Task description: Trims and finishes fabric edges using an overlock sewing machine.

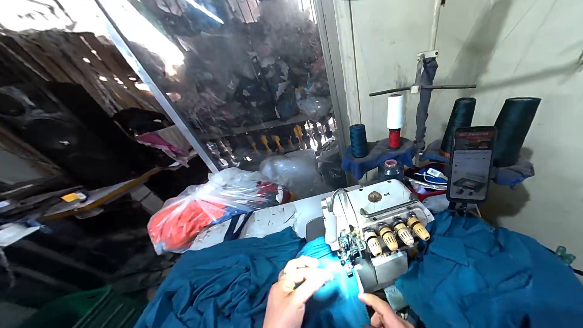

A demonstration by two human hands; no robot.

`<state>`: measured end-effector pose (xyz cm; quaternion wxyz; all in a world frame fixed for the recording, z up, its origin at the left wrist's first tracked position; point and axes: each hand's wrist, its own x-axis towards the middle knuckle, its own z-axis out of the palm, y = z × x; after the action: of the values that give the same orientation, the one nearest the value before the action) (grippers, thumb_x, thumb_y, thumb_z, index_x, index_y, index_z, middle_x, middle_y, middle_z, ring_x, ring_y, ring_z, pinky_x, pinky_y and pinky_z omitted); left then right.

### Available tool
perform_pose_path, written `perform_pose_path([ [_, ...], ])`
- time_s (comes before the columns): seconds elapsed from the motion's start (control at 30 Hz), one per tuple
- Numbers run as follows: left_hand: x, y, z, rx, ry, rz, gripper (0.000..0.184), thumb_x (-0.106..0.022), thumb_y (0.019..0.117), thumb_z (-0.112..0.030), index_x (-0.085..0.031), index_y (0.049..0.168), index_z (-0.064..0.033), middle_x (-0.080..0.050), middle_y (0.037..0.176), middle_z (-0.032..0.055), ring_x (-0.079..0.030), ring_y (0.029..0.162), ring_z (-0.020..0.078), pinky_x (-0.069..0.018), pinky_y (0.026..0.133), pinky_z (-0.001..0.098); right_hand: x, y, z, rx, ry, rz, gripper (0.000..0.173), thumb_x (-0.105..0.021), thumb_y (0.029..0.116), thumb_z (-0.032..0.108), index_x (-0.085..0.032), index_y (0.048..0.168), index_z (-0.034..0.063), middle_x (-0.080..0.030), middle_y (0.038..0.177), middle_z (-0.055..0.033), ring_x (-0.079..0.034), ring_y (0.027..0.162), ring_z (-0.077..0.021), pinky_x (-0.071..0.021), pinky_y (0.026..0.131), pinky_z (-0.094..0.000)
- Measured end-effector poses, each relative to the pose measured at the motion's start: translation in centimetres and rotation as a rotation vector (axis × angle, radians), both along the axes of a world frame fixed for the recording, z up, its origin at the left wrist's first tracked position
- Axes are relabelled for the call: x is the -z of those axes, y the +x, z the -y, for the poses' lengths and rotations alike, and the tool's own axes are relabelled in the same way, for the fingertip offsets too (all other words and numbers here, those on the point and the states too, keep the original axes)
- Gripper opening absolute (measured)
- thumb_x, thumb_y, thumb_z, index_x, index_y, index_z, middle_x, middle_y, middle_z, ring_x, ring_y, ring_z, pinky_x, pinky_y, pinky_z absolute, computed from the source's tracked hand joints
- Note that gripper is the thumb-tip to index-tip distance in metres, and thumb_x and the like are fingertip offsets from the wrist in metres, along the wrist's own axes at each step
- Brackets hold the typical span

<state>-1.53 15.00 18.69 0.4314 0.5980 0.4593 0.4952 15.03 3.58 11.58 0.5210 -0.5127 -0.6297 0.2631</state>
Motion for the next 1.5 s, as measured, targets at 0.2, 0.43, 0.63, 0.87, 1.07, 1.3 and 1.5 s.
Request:
perform_pose_path([
  [0.2, 2.3, 0.7, 0.4, 0.091, 0.121, -0.498, 0.021, -0.078, 0.0812, -0.026, -0.079, 0.081, -0.005, -0.067, 0.116, 0.0146, -0.051, 0.126, 0.0353, -0.0289, 0.105, 0.0643, -3.3, 0.6, -1.0, -0.026, -0.272, 0.332, 0.064, -0.065, 0.0927, 0.01, -0.049, 0.154, 0.0166, -0.072, 0.103, -0.0206, -0.072, 0.084, -0.0387, -0.0563, 0.074, -0.0587],
  [0.43, 0.6, 0.7, -0.1, 0.143, 0.248, -0.805, 0.036, -0.07, 0.0854, -0.044, -0.079, 0.088, -0.0095, -0.068, 0.125, 0.0123, -0.049, 0.134, 0.0409, -0.0237, 0.106, 0.0723, -4.7, 0.5, -1.2, -0.012, -0.39, 0.446, 0.059, -0.061, 0.0948, 0.012, -0.05, 0.153, 0.0141, -0.071, 0.11, -0.0206, -0.072, 0.088, -0.0397, -0.0552, 0.075, -0.0577],
  [0.63, -0.3, -0.3, -1.6, 0.005, 0.139, -0.285, 0.01, -0.074, 0.0787, -0.017, -0.073, 0.081, -0.0066, -0.067, 0.11, 0.0067, -0.062, 0.11, 0.0184, -0.0512, 0.096, 0.0409, -1.0, 0.3, -0.7, 0.0, -0.108, -0.017, 0.046, -0.058, 0.0961, 0.002, -0.06, 0.142, 0.0035, -0.071, 0.108, -0.0209, -0.068, 0.085, -0.0281, -0.0569, 0.078, -0.0465],
  [0.87, -1.8, 0.8, -0.1, -0.016, -0.06, 0.071, 0.012, -0.069, 0.0768, 0.005, -0.067, 0.077, -0.0077, -0.068, 0.09, -0.0001, -0.065, 0.088, 0.0086, -0.0559, 0.079, 0.0262, 0.9, -0.7, 0.2, 0.004, 0.053, -0.248, 0.022, -0.059, 0.0956, 0.0, -0.073, 0.112, -0.0062, -0.071, 0.101, -0.0182, -0.066, 0.097, -0.0199, -0.0545, 0.087, -0.0325],
  [1.07, 1.1, 1.9, -0.5, 0.037, 0.09, -0.507, 0.025, -0.082, 0.0734, -0.026, -0.075, 0.084, -0.0056, -0.067, 0.108, 0.0145, -0.055, 0.118, 0.0341, -0.0283, 0.103, 0.0661, 0.8, -1.1, 0.6, 0.002, 0.008, -0.416, 0.023, -0.056, 0.095, -0.002, -0.071, 0.111, -0.0084, -0.068, 0.099, -0.0126, -0.062, 0.09, -0.0056, -0.0521, 0.081, -0.021],
  [1.3, 0.3, 2.9, -0.4, 0.013, -0.002, -0.683, 0.02, -0.081, 0.0781, -0.02, -0.076, 0.089, -0.0042, -0.065, 0.115, 0.0193, -0.051, 0.124, 0.0371, -0.0262, 0.107, 0.064, 0.5, -0.7, 0.7, 0.025, -0.001, -0.398, 0.025, -0.054, 0.0943, -0.003, -0.072, 0.112, -0.007, -0.069, 0.101, -0.0128, -0.063, 0.091, -0.0064, -0.0525, 0.082, -0.0219],
  [1.5, -0.5, 3.2, -0.9, 0.072, -0.057, -0.77, 0.019, -0.079, 0.0811, -0.02, -0.075, 0.09, -0.003, -0.065, 0.114, 0.0173, -0.051, 0.124, 0.0341, -0.0227, 0.11, 0.0623, 0.6, -0.6, 0.5, 0.023, 0.001, -0.386, 0.025, -0.055, 0.0938, -0.003, -0.073, 0.11, -0.0063, -0.068, 0.097, -0.0115, -0.062, 0.089, -0.0062, -0.0519, 0.081, -0.0211],
])
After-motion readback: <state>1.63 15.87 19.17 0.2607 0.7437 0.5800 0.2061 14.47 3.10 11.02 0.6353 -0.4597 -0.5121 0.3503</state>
